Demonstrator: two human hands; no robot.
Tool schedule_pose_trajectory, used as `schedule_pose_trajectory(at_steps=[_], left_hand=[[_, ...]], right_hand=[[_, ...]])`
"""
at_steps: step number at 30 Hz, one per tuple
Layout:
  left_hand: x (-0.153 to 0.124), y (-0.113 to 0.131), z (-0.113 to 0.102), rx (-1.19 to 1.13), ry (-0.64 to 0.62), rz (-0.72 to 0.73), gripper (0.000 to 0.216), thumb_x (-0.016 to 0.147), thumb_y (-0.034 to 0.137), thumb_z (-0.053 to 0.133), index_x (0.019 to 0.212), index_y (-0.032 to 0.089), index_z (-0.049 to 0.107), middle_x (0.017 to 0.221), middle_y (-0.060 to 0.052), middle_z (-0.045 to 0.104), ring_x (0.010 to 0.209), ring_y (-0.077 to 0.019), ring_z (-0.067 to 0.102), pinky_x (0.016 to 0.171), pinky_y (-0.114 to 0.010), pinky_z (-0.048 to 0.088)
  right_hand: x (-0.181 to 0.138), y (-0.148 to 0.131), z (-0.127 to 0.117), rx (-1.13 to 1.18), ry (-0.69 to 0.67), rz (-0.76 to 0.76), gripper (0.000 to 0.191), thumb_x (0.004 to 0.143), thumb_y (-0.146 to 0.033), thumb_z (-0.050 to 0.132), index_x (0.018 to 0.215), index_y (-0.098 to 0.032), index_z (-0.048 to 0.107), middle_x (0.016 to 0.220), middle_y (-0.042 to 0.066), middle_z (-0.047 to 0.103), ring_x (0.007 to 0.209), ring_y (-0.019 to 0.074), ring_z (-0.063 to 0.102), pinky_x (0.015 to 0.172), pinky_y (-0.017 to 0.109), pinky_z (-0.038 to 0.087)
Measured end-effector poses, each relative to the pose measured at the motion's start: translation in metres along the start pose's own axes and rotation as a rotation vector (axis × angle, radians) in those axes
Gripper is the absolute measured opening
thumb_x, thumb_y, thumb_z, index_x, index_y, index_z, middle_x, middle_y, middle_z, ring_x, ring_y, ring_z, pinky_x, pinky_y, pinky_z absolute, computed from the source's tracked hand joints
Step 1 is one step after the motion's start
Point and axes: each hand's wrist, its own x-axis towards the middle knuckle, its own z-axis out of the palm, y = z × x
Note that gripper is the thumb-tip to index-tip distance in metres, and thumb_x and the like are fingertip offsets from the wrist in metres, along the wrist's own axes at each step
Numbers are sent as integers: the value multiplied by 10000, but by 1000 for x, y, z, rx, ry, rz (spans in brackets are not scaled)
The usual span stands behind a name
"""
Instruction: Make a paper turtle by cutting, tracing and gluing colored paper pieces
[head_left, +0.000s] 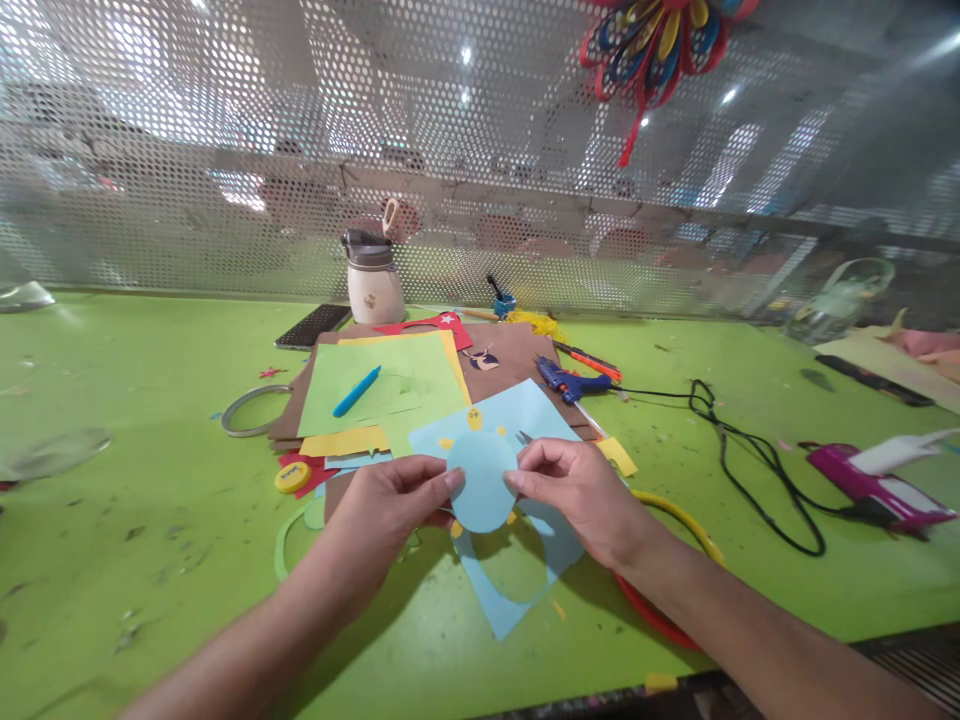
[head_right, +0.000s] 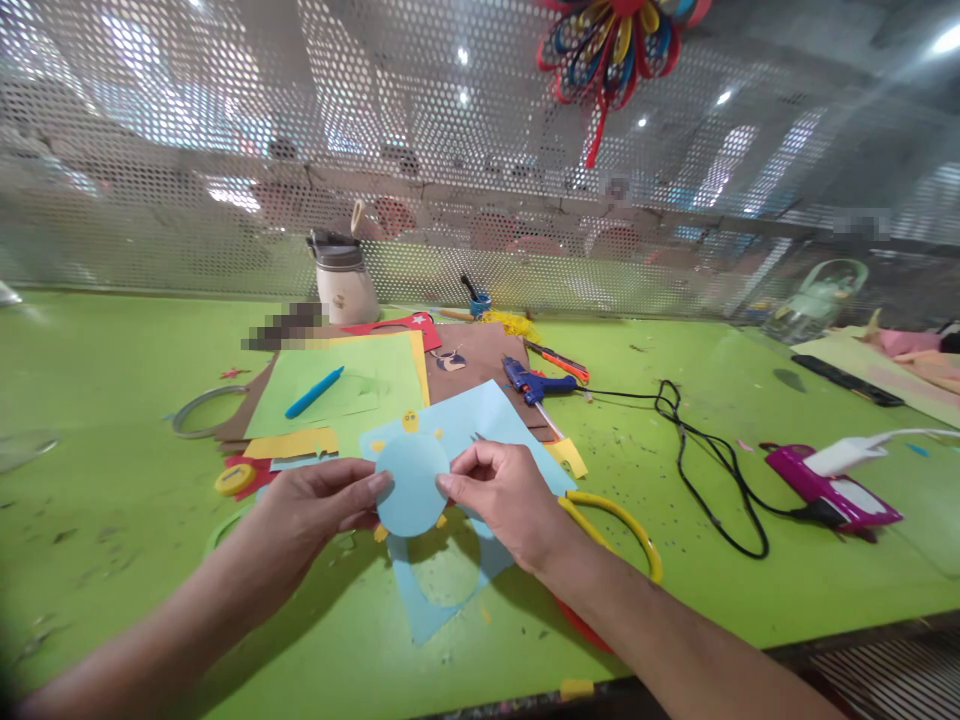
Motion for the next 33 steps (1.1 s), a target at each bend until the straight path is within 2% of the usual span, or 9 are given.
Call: schedule_pose_trajectory(at_steps=[3, 13, 19, 26, 33], left_hand=[[-1, 0, 2, 39, 5, 18, 240, 685, 400, 719, 604, 176, 693, 577, -6, 641, 574, -148, 550, 610, -256, 459], [1, -3, 2, 45, 31, 5, 280, 674, 454, 720, 667, 174, 723, 667, -36, 701, 609, -164, 596, 650, -279, 492], [1, -4, 1, 29, 26, -14, 236, 689, 413, 726, 718, 179, 733, 680, -25, 705, 609, -152, 591, 656, -264, 485], [2, -3, 1, 2, 26, -18, 220, 667, 389, 750, 651, 173, 709, 632, -4, 671, 605, -135, 563, 625, -228, 460], [1, -5, -1, 15, 30, -22, 208, 691, 377, 731, 653, 175, 696, 633, 6, 655, 614, -131, 538, 609, -216, 432]], right_hand=[[0, 2, 0, -53, 4, -23, 166, 696, -272, 718, 626, -173, 605, 631, -24, 573, 619, 124, 497, 621, 275, 403], [-5, -8, 2, -172, 16, -103, 176, 720, -266, 671, 621, -183, 551, 627, -31, 507, 583, 121, 435, 558, 269, 346], [-7, -10, 3, -177, 17, -115, 170, 728, -253, 656, 622, -183, 542, 629, -29, 506, 586, 122, 450, 559, 269, 353], [-8, -9, 4, -155, 34, -82, 162, 727, -259, 664, 637, -179, 556, 571, -35, 516, 548, 117, 452, 529, 260, 354], [-8, -8, 4, -99, 18, -60, 163, 729, -269, 677, 669, -173, 560, 610, -8, 597, 597, 143, 549, 586, 279, 426]])
